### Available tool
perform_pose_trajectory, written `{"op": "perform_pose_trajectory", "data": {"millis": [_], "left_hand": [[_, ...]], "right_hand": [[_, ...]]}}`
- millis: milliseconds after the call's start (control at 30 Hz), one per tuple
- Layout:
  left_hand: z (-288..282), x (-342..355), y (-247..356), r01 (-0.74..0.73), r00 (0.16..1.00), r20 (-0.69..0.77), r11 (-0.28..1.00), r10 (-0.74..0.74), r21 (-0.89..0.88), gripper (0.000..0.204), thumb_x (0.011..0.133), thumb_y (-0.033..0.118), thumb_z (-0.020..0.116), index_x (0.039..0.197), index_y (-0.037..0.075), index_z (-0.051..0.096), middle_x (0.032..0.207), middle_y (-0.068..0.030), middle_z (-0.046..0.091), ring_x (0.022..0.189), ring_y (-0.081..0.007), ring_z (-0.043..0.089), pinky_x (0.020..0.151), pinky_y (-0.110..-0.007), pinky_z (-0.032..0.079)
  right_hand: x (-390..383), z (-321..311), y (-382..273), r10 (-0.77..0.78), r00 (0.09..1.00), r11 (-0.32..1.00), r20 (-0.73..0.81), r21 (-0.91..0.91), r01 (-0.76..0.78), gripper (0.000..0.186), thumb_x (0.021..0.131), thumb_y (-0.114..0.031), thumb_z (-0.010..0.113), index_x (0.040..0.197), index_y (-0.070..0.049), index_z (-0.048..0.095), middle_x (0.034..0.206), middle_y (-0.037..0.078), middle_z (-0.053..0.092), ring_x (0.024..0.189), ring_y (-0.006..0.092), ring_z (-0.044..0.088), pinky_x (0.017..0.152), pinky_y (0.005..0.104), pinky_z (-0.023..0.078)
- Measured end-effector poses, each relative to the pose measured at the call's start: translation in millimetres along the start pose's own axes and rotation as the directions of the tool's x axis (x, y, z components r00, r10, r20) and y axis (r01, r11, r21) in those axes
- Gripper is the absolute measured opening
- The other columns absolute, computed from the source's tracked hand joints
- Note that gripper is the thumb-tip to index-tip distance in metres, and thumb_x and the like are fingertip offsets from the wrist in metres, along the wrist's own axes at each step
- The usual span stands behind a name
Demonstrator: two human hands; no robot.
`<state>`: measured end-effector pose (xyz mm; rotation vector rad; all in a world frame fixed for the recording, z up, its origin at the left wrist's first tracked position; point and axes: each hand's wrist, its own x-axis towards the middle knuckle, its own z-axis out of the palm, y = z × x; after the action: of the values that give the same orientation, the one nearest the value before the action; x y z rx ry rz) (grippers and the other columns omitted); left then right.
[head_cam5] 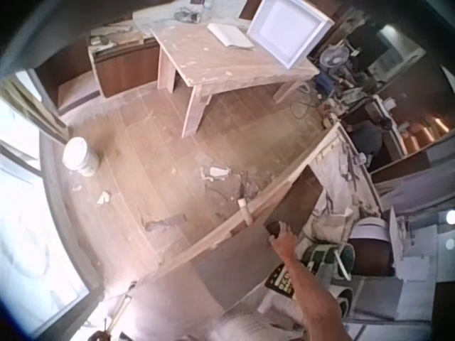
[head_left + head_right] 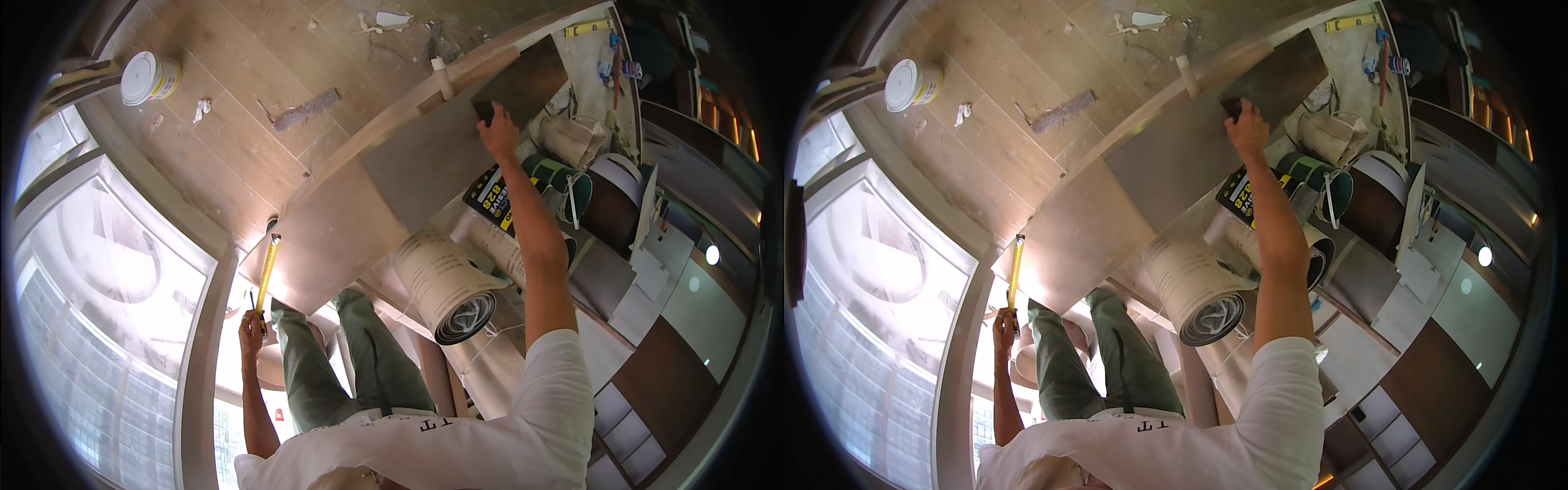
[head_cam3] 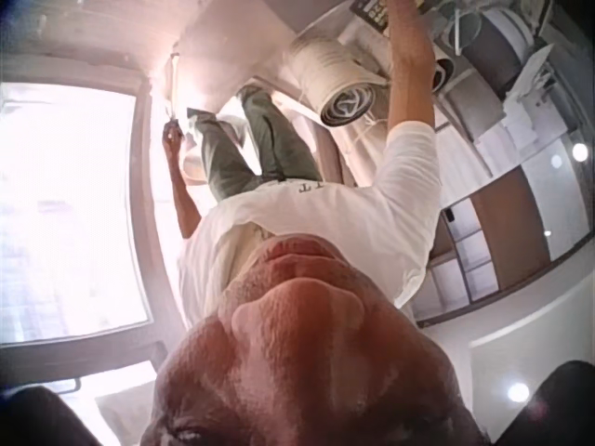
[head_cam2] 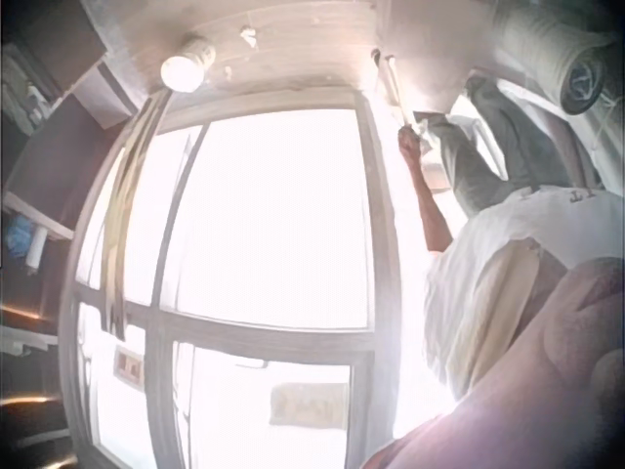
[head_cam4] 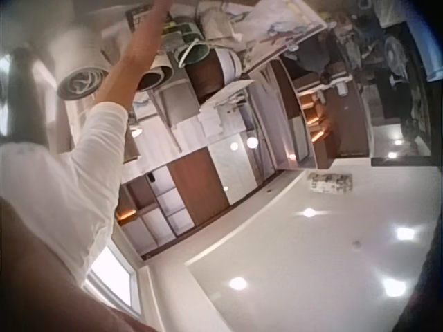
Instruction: The person measures and cuts a long strip of material using a tape measure, utility knife, and straight edge. They repeatedly measure, mark, and cut the material on the floor.
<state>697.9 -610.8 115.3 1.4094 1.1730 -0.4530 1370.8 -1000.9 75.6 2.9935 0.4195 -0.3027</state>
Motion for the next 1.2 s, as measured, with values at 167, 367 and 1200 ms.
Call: {"op": "perform_pose_trajectory", "data": {"millis": [167,367,1200], "left_hand": [[6,4,-8,0.032,0.999,0.022,0.997,-0.03,-0.077,0.022,0.103,0.016,0.048,0.106,0.002,0.065,0.079,-0.0025,0.06,0.064,-0.0076,0.05,0.055,-0.026,0.042],[18,9,3,0.019,1.0,0.022,1.0,-0.019,0.017,0.022,0.103,0.017,0.047,0.104,0.002,0.064,0.078,-0.0049,0.058,0.068,-0.0111,0.051,0.061,-0.029,0.044],[-5,24,42,-0.128,0.991,0.014,0.935,0.131,0.33,0.023,0.098,0.018,0.049,0.101,0.003,0.066,0.086,-0.0188,0.066,0.08,-0.0371,0.065,0.072,-0.045,0.052]], "right_hand": [[-12,-14,-10,-0.085,0.986,0.989,0.143,-0.107,0.101,0.057,0.085,-0.029,0.064,0.137,-0.011,0.048,0.112,0.019,0.065,0.099,0.0397,0.066,0.095,0.0539,0.046],[-102,-24,-66,-0.276,0.95,0.961,0.144,0.022,0.276,0.059,0.086,-0.031,0.064,0.138,-0.011,0.046,0.109,0.018,0.066,0.096,0.0372,0.065,0.088,0.0528,0.044],[-114,-44,-176,-0.558,0.829,0.829,0.034,0.066,0.555,0.054,0.084,-0.035,0.073,0.13,-0.013,0.056,0.133,0.009,0.054,0.125,0.0305,0.051,0.11,0.0576,0.031]]}}
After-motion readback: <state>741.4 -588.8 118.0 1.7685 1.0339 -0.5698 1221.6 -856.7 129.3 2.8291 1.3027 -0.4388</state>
